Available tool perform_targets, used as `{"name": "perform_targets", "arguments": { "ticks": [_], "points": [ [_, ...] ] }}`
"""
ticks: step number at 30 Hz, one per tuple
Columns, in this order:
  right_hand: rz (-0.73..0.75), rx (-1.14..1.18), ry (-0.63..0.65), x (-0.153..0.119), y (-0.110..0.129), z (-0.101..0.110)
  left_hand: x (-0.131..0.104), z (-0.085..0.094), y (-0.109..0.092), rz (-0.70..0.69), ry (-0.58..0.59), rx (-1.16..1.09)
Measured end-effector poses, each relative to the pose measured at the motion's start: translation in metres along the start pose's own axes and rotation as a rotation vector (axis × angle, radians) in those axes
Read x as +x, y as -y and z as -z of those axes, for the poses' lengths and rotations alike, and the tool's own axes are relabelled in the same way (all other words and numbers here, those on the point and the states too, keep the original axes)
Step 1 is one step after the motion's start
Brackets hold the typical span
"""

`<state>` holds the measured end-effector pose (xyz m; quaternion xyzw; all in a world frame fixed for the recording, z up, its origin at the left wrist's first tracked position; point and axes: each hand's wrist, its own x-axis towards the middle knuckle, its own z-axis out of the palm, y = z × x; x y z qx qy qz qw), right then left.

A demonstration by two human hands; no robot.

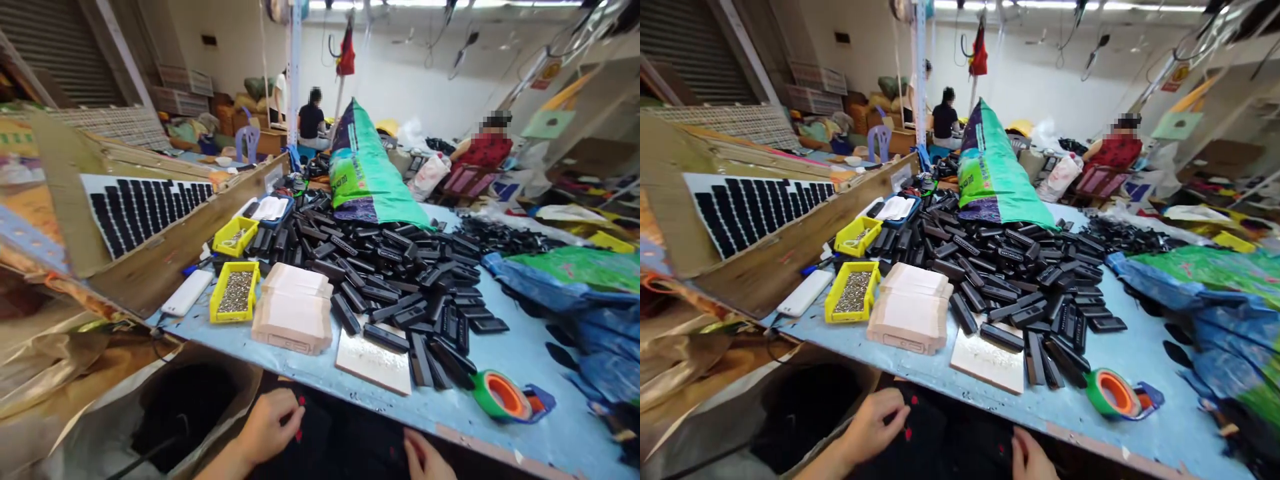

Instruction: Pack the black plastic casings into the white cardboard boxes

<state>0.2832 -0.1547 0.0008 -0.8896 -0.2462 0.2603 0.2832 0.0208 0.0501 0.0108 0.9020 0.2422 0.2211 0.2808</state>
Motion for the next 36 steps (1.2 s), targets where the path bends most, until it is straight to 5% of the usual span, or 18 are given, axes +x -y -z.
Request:
{"name": "perform_targets", "arguments": {
  "ticks": [5, 9, 15, 27, 30, 36],
  "points": [
    [0.602, 0.223, 0.115, 0.054, 0.132, -0.039, 0.036, 0.041, 0.043, 0.097, -0.178, 0.204],
    [0.678, 0.088, 0.069, 0.105, 0.211, -0.078, 0.082, 0.054, 0.061, 0.07, -0.054, 0.449],
    [0.736, 0.069, 0.077, 0.121, 0.209, -0.092, 0.12, 0.053, 0.07, 0.087, 0.239, 0.555],
    [0.665, 0.09, 0.227, 0.129, 0.216, -0.084, 0.125, 0.058, 0.066, 0.053, 0.243, 0.483],
    [0.638, 0.016, 0.163, 0.131, 0.231, -0.084, 0.13, 0.063, 0.063, 0.018, 0.291, 0.463],
    [0.736, -0.595, -0.007, 0.143, 0.297, -0.092, 0.119, 0.059, 0.04, 0.022, 0.349, 0.472]
  ]
}}
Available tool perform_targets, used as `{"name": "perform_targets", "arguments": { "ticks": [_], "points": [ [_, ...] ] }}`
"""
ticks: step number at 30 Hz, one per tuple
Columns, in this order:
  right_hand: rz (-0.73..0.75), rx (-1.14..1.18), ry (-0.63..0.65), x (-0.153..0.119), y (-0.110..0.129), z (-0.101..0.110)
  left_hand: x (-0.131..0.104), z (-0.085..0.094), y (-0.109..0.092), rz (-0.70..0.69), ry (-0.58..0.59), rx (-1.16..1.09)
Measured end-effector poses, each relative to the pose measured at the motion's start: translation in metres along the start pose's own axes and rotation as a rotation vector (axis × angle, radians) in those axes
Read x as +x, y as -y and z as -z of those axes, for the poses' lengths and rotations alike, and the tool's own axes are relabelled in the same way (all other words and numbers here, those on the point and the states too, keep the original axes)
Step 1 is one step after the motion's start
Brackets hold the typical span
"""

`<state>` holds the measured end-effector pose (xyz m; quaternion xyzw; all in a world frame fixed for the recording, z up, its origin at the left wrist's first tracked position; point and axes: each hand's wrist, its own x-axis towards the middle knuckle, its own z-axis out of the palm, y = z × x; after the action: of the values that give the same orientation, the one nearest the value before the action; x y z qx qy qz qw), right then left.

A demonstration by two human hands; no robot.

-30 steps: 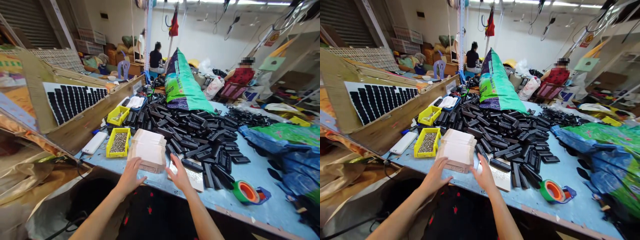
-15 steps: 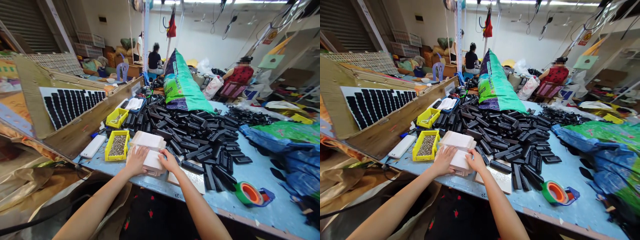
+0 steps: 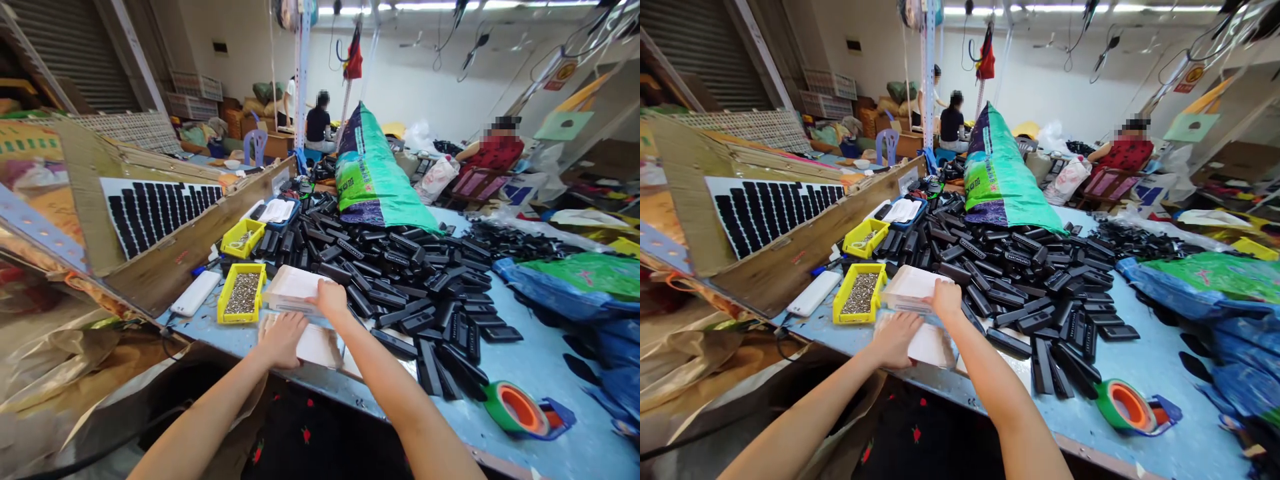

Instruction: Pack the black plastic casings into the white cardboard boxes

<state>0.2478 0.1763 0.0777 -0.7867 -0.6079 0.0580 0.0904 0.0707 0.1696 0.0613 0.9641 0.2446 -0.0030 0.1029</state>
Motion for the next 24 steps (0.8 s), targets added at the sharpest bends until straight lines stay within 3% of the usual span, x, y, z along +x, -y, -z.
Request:
{"name": "perform_targets", "arguments": {
  "ticks": [5, 8, 14, 19, 21, 24],
  "points": [
    [0.167, 0.007, 0.086, 0.036, 0.026, -0.008, -0.017, -0.003, -0.019, 0.042, 0.037, -0.043],
    [0.16, 0.009, 0.138, 0.045, 0.036, -0.021, -0.02, -0.003, -0.02, 0.046, 0.043, -0.053],
    [0.153, 0.066, 0.12, 0.035, 0.048, -0.031, -0.017, -0.003, -0.019, 0.004, 0.031, -0.009],
    [0.26, 0.207, 0.109, 0.021, 0.031, -0.005, -0.032, 0.009, -0.02, -0.057, 0.011, -0.035],
    [0.286, 0.365, 0.048, 0.018, 0.018, 0.01, -0.052, 0.017, -0.016, -0.043, -0.087, -0.147],
    [0.225, 1.016, -0.11, 0.006, 0.008, 0.014, -0.091, 0.024, -0.003, 0.138, -0.35, -0.453]
  ]
}}
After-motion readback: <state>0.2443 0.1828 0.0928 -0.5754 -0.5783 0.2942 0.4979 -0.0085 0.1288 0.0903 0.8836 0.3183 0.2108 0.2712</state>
